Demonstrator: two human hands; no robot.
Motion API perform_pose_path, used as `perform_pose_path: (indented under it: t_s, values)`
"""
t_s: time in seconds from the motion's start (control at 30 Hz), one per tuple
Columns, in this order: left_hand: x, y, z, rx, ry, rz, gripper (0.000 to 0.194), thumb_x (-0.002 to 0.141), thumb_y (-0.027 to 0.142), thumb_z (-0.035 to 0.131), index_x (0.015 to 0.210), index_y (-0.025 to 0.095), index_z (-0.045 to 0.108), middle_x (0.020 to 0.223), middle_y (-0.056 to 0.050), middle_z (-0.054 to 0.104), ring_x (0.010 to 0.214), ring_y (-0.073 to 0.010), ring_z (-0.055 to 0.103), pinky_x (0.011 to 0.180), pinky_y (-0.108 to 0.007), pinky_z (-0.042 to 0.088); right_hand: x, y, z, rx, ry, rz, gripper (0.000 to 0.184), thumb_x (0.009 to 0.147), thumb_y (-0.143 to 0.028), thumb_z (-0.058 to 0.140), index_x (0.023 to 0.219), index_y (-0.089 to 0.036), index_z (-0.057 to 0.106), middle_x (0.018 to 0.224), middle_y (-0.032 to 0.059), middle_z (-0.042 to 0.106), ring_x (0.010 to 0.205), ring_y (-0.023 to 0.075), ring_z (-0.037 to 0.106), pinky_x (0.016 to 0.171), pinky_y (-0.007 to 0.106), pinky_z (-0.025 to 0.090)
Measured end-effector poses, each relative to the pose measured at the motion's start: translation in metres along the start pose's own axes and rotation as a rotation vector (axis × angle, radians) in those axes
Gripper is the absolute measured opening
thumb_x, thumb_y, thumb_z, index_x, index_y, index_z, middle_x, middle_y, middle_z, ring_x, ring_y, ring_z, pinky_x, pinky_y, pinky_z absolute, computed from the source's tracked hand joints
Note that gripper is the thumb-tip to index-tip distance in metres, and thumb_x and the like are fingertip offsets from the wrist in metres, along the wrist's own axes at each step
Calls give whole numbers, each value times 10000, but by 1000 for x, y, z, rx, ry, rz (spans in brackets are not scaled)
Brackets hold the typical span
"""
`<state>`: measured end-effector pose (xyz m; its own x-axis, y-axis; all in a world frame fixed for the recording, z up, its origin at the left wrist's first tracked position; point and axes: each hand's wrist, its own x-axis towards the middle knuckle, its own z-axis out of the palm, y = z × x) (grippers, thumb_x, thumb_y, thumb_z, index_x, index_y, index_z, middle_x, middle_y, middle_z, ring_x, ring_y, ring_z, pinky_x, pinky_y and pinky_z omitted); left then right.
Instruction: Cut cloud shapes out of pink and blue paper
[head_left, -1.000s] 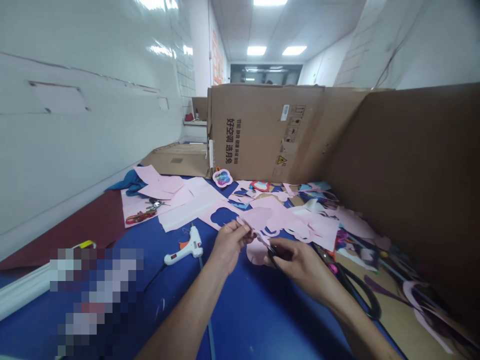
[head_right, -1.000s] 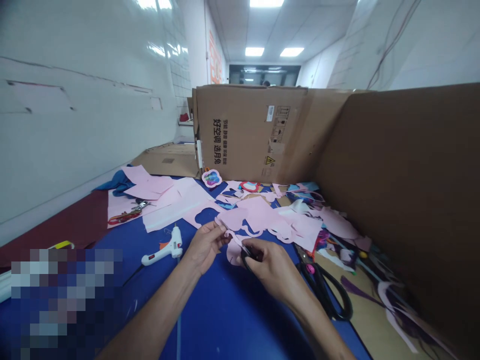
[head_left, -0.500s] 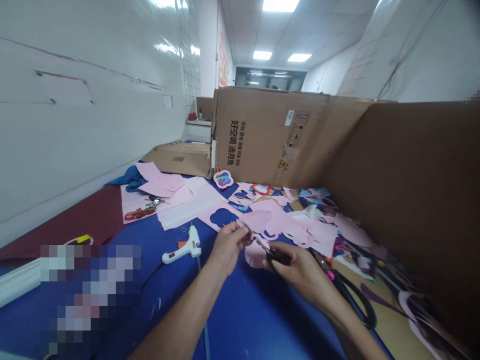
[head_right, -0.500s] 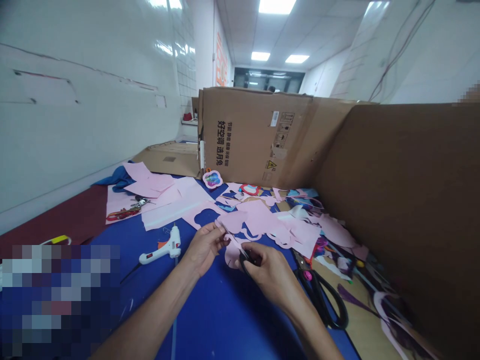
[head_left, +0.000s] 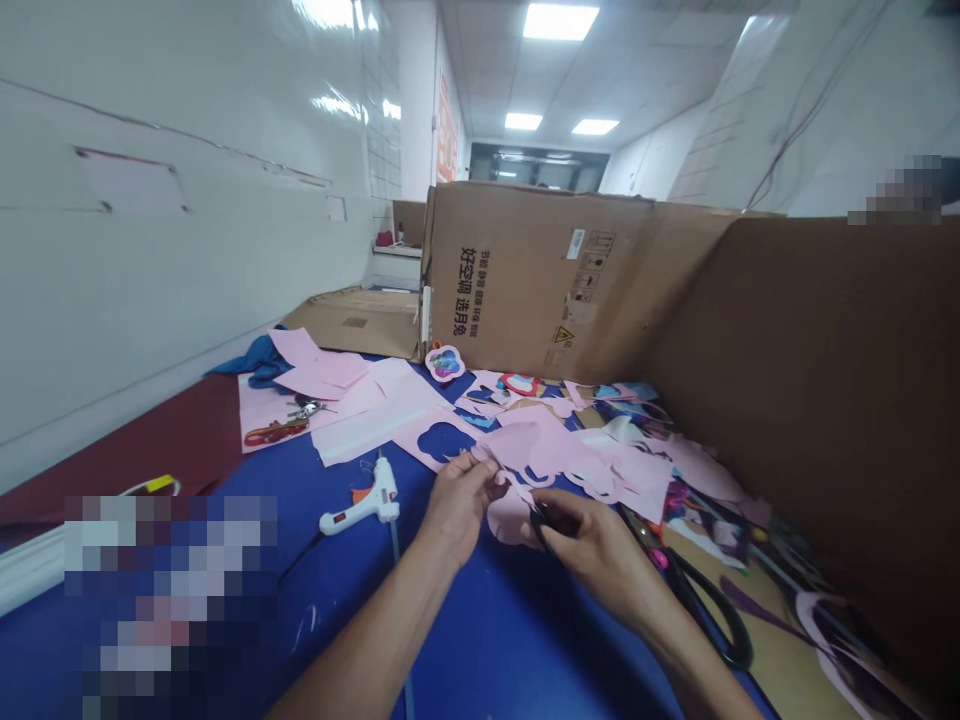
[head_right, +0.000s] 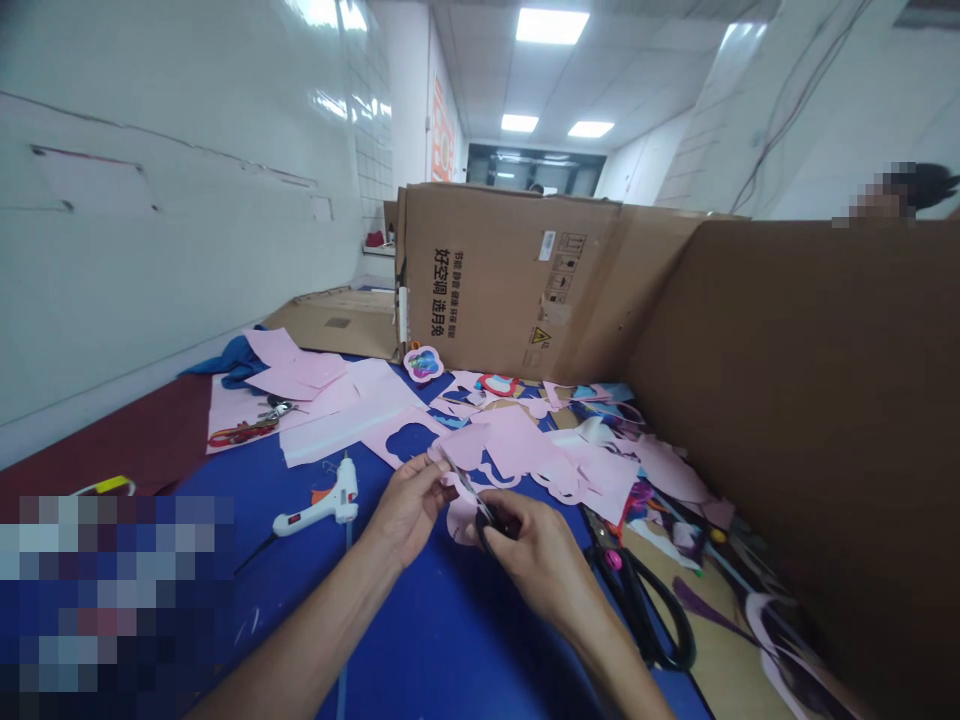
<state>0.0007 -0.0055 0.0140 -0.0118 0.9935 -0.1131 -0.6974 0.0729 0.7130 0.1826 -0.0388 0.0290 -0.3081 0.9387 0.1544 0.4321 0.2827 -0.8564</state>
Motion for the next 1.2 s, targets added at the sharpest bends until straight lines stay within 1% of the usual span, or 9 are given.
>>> perform_pose_path:
  t_s: [0.23,0.43,0.6,0.77,1.07,1.2]
  values:
    - [-1,-1,1,-21,25,-4,383,535,321,1006,786,142,779,760,-47,746,678,-128,643,717,-272,545,0,0,0,10,-15,-1,270,874,-258,656,1076,-199,826,907,33,772,837,231,686,726,287,523]
    - [-2,3,1,-45,33,1,415,489,304,1028,750,146,747,756,-28,735,659,-119,632,679,-262,525,1,4,0,-19,6,9,268,851,-282,693,1062,-193,833,876,30,772,803,225,672,704,281,515]
    - [-2,4,2,-39,19,14,409,506,314,1021,773,143,762,770,-33,739,670,-119,624,688,-262,528,1,5,1,-35,17,5,288,852,-289,698,1092,-209,836,856,27,763,813,235,679,730,300,526]
    - [-2,3,2,-44,13,14,405,512,314,1017,778,144,763,774,-42,745,692,-133,644,705,-273,532,2,7,1,-65,18,7,301,857,-291,683,1108,-207,825,895,35,771,841,240,681,746,303,530]
    - [-2,3,4,-75,15,9,407,500,289,1020,777,142,761,766,-40,752,683,-126,645,701,-263,530,1,5,2,-24,-3,10,228,880,-328,691,1028,-197,803,896,29,761,817,223,662,699,280,497]
    - [-2,3,3,-82,26,2,410,501,283,1017,785,135,761,755,-39,747,675,-126,647,694,-264,534,1,4,2,6,-16,4,208,890,-317,682,1012,-194,796,888,33,757,805,221,656,682,276,485]
